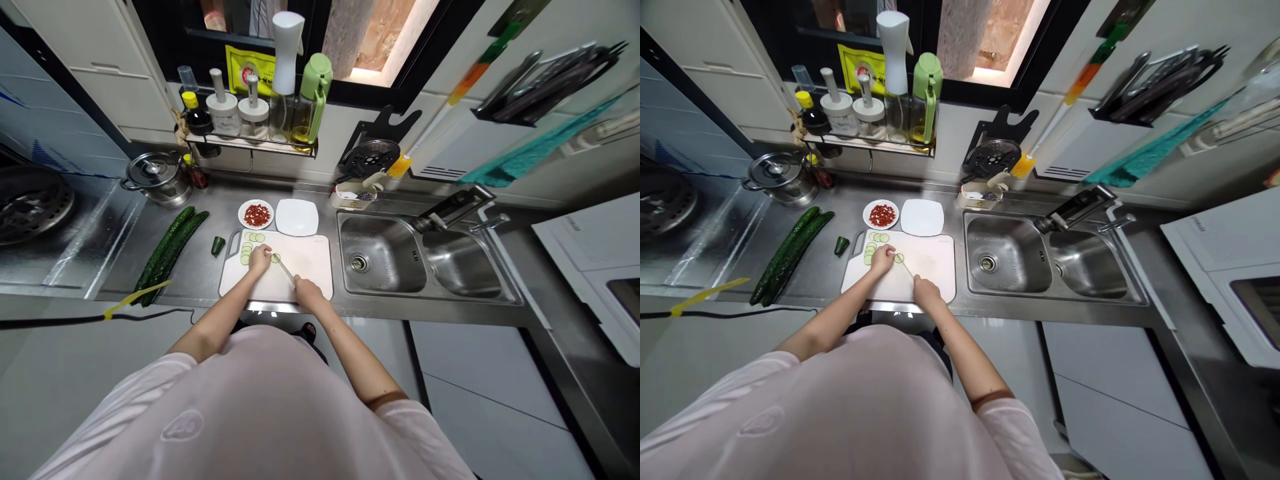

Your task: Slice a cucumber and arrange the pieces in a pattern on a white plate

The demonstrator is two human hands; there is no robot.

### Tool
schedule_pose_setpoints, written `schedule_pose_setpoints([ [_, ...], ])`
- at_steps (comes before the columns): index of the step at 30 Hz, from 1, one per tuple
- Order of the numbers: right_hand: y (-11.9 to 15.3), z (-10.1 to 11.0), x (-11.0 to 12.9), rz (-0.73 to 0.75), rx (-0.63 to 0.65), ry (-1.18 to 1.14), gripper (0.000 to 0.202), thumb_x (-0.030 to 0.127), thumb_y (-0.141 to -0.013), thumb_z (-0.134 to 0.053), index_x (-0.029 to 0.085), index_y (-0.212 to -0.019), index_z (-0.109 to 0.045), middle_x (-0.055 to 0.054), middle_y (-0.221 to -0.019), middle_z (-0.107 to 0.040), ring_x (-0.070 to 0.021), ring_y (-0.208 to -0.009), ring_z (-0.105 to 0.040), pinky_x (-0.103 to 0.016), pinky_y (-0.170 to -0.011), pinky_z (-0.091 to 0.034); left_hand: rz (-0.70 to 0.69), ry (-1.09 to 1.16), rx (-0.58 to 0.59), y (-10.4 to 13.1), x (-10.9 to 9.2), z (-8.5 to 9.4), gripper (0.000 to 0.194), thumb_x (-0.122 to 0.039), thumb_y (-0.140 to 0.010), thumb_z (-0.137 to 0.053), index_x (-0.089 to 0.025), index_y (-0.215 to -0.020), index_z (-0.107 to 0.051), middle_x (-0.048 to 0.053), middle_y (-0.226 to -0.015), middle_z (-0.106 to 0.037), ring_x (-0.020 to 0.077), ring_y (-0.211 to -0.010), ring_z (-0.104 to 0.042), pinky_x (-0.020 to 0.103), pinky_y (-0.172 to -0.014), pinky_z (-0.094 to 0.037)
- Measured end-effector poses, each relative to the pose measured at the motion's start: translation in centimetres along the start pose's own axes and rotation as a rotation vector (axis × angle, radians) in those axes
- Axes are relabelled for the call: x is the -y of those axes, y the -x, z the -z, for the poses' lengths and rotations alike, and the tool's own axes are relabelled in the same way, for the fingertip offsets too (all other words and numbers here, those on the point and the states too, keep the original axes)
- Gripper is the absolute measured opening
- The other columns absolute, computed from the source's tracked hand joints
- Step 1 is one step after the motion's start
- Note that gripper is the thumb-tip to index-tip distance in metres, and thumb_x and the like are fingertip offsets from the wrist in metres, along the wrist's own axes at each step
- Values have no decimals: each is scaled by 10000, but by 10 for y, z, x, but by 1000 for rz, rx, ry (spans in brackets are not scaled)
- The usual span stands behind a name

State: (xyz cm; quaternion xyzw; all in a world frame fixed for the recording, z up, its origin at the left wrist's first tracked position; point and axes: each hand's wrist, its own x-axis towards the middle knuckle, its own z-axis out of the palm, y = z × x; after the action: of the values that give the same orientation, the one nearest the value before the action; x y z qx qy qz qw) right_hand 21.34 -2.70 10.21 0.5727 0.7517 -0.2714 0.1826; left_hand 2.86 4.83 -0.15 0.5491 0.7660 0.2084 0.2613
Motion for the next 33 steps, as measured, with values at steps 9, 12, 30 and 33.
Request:
schedule_pose_setpoints([
  [9, 0, 1, 2, -32, 22, -13, 249, 143, -873, -371, 181, -1108, -443, -132, -991, -615, -225, -882, -607, -289, -667, -420, -6, -2, -4, 2, -1, 1, 165, -220, -778, -537, -230, -924, -613, 26, -871, -589, 157, -782, -554, 263, -709, -409],
  [12, -1, 2, 2, -21, 16, -14, 255, 134, -870, -358, 177, -1105, -445, -135, -997, -614, -231, -889, -605, -292, -662, -420, -2, 0, 4, 2, -2, 2, 168, -220, -778, -537, -231, -927, -613, 26, -876, -589, 158, -788, -555, 262, -701, -410],
  [30, 24, -7, -13, -20, 30, 17, 248, 180, -854, -415, 184, -1101, -443, -131, -971, -632, -242, -889, -614, -282, -638, -400, -16, 12, -2, 2, -2, 3, 167, -201, -771, -534, -227, -915, -614, 26, -874, -587, 158, -797, -553, 264, -728, -410],
  [33, 26, -11, -14, -34, 33, 16, 241, 187, -860, -418, 190, -1100, -443, -127, -971, -632, -234, -883, -617, -274, -637, -395, -5, 10, 0, 2, -2, 3, 172, -197, -773, -529, -229, -919, -613, 26, -880, -588, 159, -808, -554, 262, -728, -409],
])
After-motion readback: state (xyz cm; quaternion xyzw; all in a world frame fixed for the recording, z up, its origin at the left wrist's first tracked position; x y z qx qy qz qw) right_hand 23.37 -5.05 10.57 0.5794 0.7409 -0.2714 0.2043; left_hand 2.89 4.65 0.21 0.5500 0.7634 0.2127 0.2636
